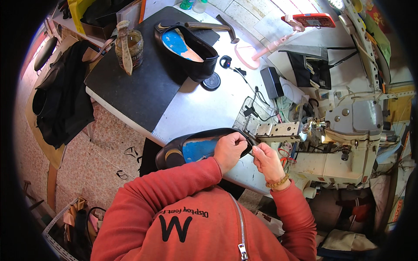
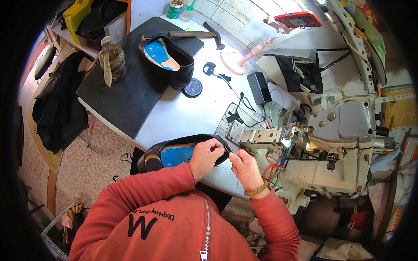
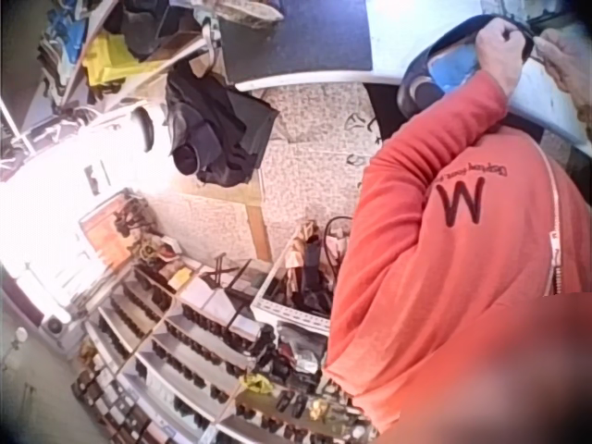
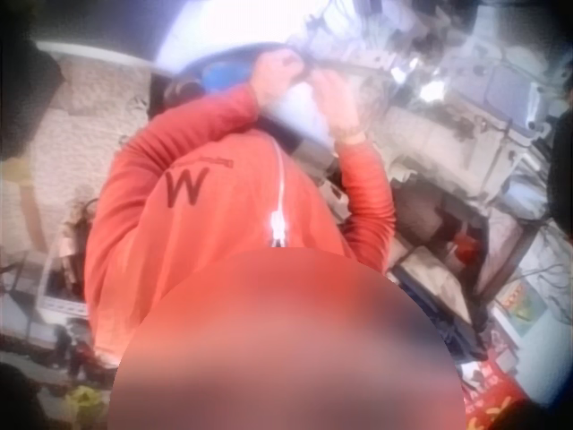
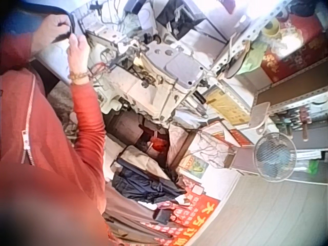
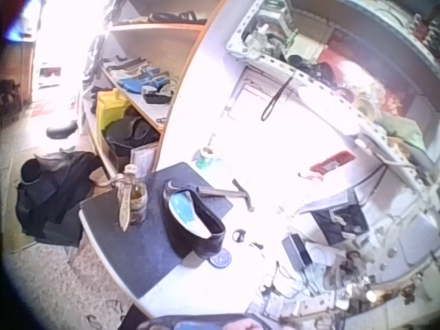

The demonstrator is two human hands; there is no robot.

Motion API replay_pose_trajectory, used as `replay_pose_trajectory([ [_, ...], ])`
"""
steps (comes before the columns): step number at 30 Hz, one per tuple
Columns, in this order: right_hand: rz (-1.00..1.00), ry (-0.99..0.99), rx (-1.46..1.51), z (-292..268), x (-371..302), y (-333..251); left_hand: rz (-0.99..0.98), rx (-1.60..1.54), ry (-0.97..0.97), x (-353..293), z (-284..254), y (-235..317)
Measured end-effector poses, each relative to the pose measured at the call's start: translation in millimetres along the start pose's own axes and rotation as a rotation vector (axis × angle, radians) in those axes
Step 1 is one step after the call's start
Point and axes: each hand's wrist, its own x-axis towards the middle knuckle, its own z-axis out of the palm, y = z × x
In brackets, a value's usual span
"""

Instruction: The person uses pliers to pull and adjust the upper material of a black shoe held in a shoe last. They repeatedly reposition the shoe and work along the edge of the opening, pulling the material into place.

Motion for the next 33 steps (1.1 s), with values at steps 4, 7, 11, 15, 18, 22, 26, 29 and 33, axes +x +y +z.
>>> replay_pose_trajectory([
  [4,-0.071,-0.005,-0.053,0.0,2.3,4.2,-0.057,-0.066,-0.017,-0.6,0.2,1.5],
  [7,-0.082,-0.012,-0.051,-0.3,3.2,4.4,-0.025,-0.027,0.003,0.5,1.3,0.7],
  [11,-0.033,-0.026,-0.009,-0.5,1.9,0.2,0.097,0.128,0.050,2.8,1.7,-0.4],
  [15,0.033,-0.039,0.043,0.0,-0.1,-6.0,0.071,0.150,0.055,2.3,0.6,0.9],
  [18,0.094,-0.061,0.095,-0.6,-0.8,-9.9,0.095,0.139,0.078,0.7,0.7,2.0],
  [22,0.062,-0.065,0.060,-1.7,-1.0,-12.1,0.151,0.140,0.097,-1.0,1.5,2.8],
  [26,0.062,-0.073,0.039,-3.0,0.6,-12.3,0.212,0.205,0.100,-2.0,0.1,6.5],
  [29,0.065,-0.077,0.040,-3.2,1.2,-11.4,0.203,0.322,0.096,-1.0,-0.9,10.8],
  [33,0.069,-0.036,0.118,1.4,0.8,-7.4,0.070,0.221,0.108,2.4,1.1,12.0],
])
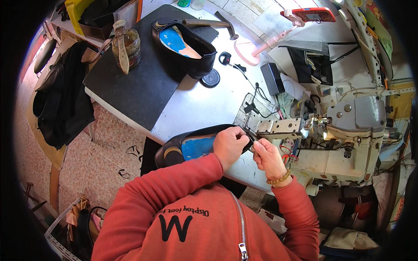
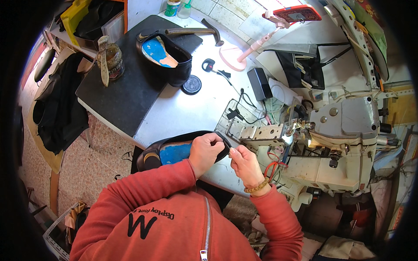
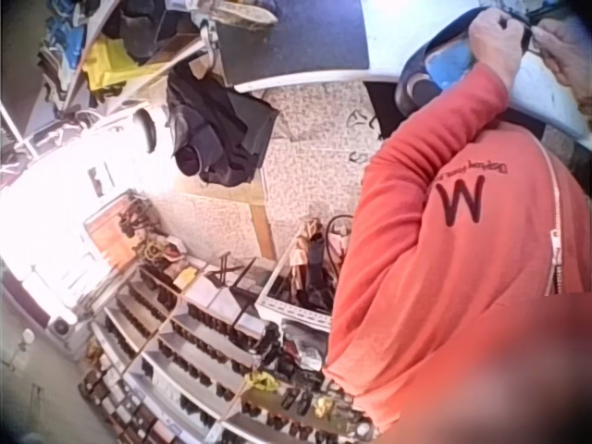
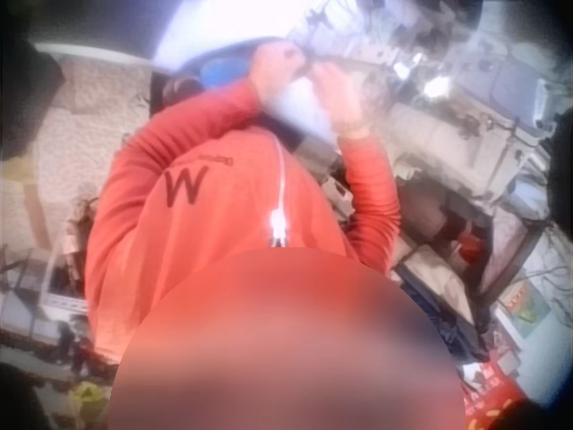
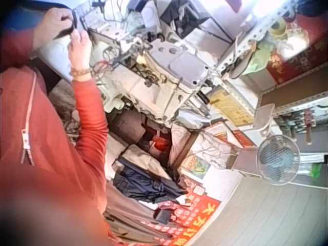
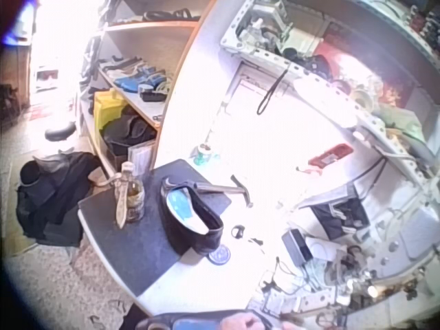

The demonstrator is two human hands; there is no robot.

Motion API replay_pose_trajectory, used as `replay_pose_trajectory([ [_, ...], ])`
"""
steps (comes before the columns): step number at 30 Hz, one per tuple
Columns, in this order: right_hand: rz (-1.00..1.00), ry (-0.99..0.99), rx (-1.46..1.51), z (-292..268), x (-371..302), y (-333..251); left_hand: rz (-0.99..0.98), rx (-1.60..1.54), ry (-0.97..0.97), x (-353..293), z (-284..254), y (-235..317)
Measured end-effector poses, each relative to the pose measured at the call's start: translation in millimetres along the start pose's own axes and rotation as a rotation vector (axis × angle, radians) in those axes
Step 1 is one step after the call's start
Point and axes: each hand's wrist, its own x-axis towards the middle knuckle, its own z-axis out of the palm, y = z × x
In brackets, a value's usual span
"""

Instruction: The person uses pliers to pull and adjust the upper material of a black shoe held in a shoe last. They repeatedly reposition the shoe and work along the edge of the opening, pulling the material into place.

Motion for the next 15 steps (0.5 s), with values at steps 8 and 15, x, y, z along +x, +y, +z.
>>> replay_pose_trajectory([
  [8,0.007,0.004,-0.008,-0.6,-4.1,-2.6,-0.141,-0.338,-0.060,0.8,3.6,-9.5],
  [15,-0.049,0.074,-0.172,3.7,-5.3,-1.9,-0.086,-0.257,-0.051,-0.5,3.2,-12.9],
])
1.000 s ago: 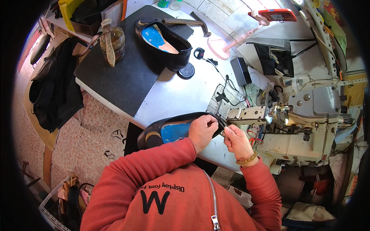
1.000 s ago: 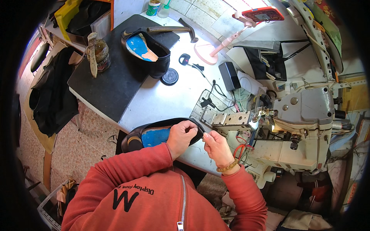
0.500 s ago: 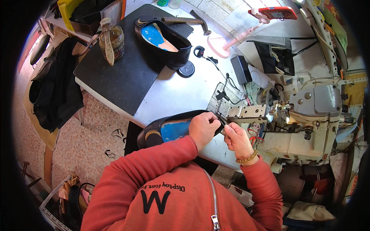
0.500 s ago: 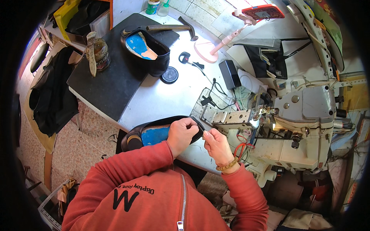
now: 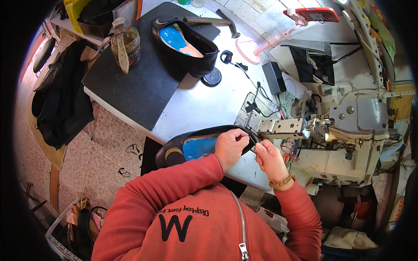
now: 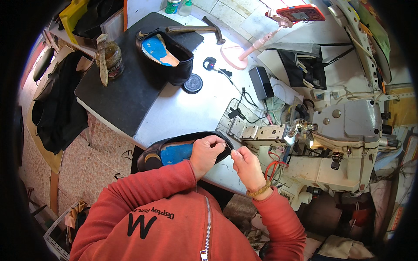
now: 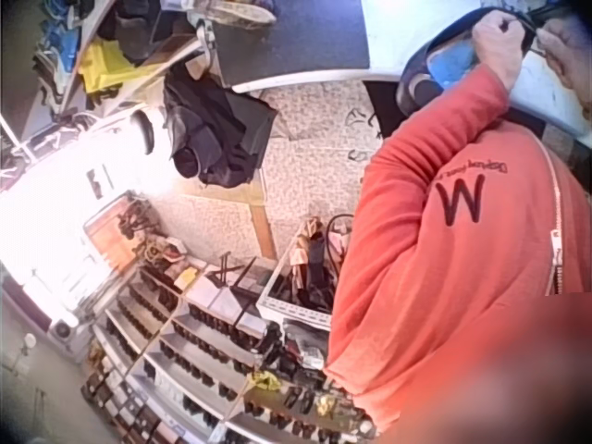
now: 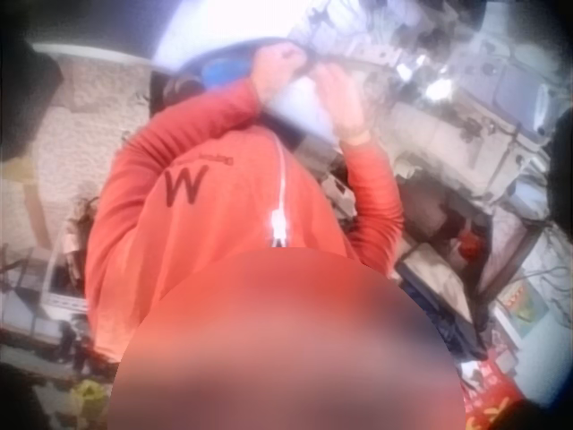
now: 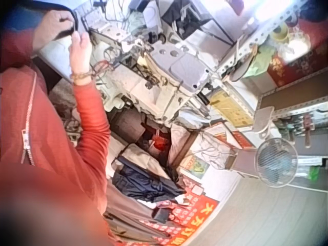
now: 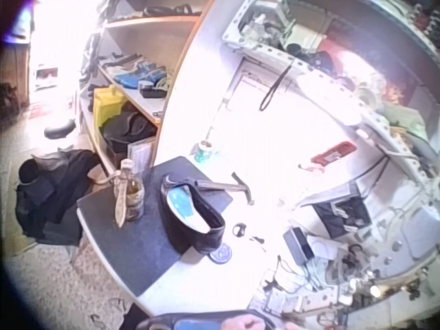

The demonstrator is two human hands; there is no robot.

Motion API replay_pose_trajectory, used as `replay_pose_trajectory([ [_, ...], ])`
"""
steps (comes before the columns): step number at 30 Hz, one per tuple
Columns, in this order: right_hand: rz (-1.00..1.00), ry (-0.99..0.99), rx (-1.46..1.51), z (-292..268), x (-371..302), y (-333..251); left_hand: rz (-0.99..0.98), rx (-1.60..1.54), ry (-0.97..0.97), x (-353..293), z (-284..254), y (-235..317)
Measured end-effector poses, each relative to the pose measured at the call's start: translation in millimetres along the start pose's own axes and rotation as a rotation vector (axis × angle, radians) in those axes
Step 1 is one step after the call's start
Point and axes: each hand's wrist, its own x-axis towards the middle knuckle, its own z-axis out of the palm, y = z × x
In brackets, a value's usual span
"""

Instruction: The person uses pliers to pull and adjust the upper material of a black shoe held in a shoe last. They repeatedly reposition the shoe and work along the edge of the opening, pulling the material into place.

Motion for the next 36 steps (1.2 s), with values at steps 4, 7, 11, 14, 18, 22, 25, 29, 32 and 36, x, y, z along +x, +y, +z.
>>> replay_pose_trajectory([
  [4,-0.060,-0.004,-0.056,2.1,0.1,2.7,0.031,0.063,0.027,-0.8,1.4,-2.1],
  [7,-0.028,0.000,0.003,3.6,-0.2,3.5,0.054,0.084,0.035,-0.8,1.4,-2.8],
  [11,0.013,0.000,0.051,4.4,-2.6,3.0,0.011,0.036,0.024,0.1,2.1,-1.8],
  [14,0.009,-0.005,0.031,2.9,-6.2,2.7,0.023,0.008,0.026,-1.6,1.7,-0.4],
  [18,0.016,0.013,0.026,2.9,-7.1,2.1,0.045,0.080,0.031,-3.7,2.7,1.8],
  [22,0.006,0.024,-0.003,4.9,-5.5,-1.4,0.068,0.137,0.053,-5.5,2.7,4.7],
  [25,0.015,0.032,-0.005,6.2,-5.0,-4.6,0.087,0.146,0.058,-6.3,1.7,5.6],
  [29,-0.028,0.019,-0.080,4.8,-2.2,-8.6,0.152,0.166,0.060,-4.8,0.9,4.4],
  [32,0.007,0.018,-0.054,4.1,-1.1,-9.0,0.148,0.176,0.054,-4.0,0.7,2.9],
  [36,0.057,0.036,0.084,6.9,-1.0,-4.0,0.141,0.152,0.048,-3.6,0.4,2.4],
])
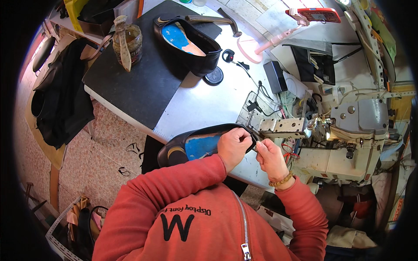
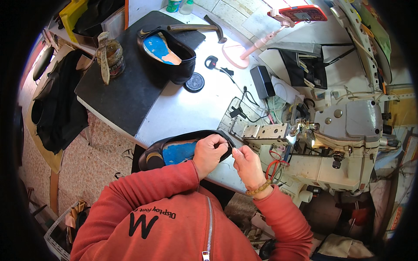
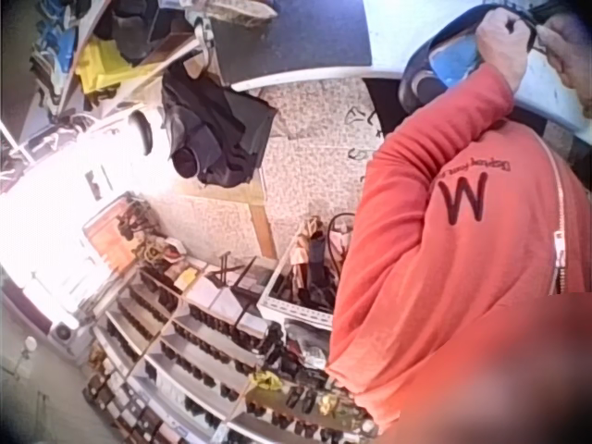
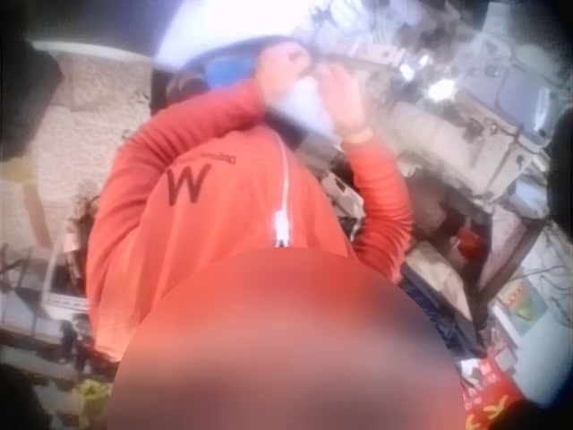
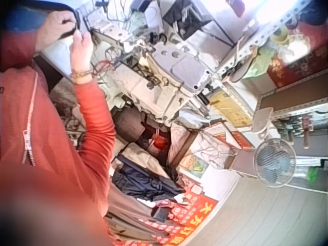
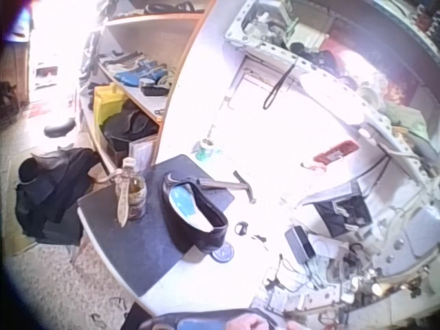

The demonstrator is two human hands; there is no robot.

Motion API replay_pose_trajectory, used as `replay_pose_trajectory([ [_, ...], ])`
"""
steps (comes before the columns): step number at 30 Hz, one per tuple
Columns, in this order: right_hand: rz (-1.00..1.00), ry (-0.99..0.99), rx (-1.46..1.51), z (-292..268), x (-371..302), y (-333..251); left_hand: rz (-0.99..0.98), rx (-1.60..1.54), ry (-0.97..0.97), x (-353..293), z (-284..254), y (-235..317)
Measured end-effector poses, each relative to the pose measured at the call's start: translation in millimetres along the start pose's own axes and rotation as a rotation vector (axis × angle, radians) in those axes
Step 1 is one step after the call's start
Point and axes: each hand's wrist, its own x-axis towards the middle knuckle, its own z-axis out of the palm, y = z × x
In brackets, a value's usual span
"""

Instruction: The person uses pliers to pull and adjust the upper material of a black shoe held in a shoe last. They repeatedly reposition the shoe and work along the edge of the opening, pulling the material into place.

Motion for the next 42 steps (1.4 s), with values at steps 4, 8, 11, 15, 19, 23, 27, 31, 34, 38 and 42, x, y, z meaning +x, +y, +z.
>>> replay_pose_trajectory([
  [4,-0.072,-0.008,-0.014,2.2,3.1,6.8,-0.018,-0.034,-0.001,-0.7,0.4,-0.3],
  [8,-0.051,0.002,0.028,0.6,4.3,8.2,-0.041,-0.060,0.000,-0.8,1.2,-1.7],
  [11,-0.045,0.004,0.030,0.7,4.2,6.5,-0.088,-0.063,-0.019,0.3,1.1,-3.0],
  [15,0.001,0.022,0.054,1.7,1.3,5.1,-0.114,-0.056,-0.021,0.7,1.2,-3.0],
  [19,-0.037,0.005,-0.004,2.2,-0.8,6.1,-0.050,-0.002,-0.020,0.5,0.4,-2.0],
  [23,-0.032,0.007,0.020,3.4,0.1,6.4,0.002,0.032,-0.036,0.9,-0.5,-1.2],
  [27,-0.010,0.006,0.052,4.1,0.4,5.2,-0.006,0.004,-0.040,1.2,-0.1,-1.1],
  [31,0.015,0.022,0.093,4.5,0.5,5.8,-0.004,0.000,-0.038,0.5,0.5,-2.8],
  [34,0.003,0.012,0.105,3.7,1.7,6.9,-0.016,-0.018,-0.040,-0.1,0.8,-4.7],
  [38,0.013,-0.004,0.107,1.4,2.6,6.9,-0.031,-0.029,-0.040,0.7,0.6,-5.4],
  [42,0.101,-0.056,0.163,-4.7,3.6,3.4,-0.037,0.003,-0.052,2.5,-1.0,-2.5],
])
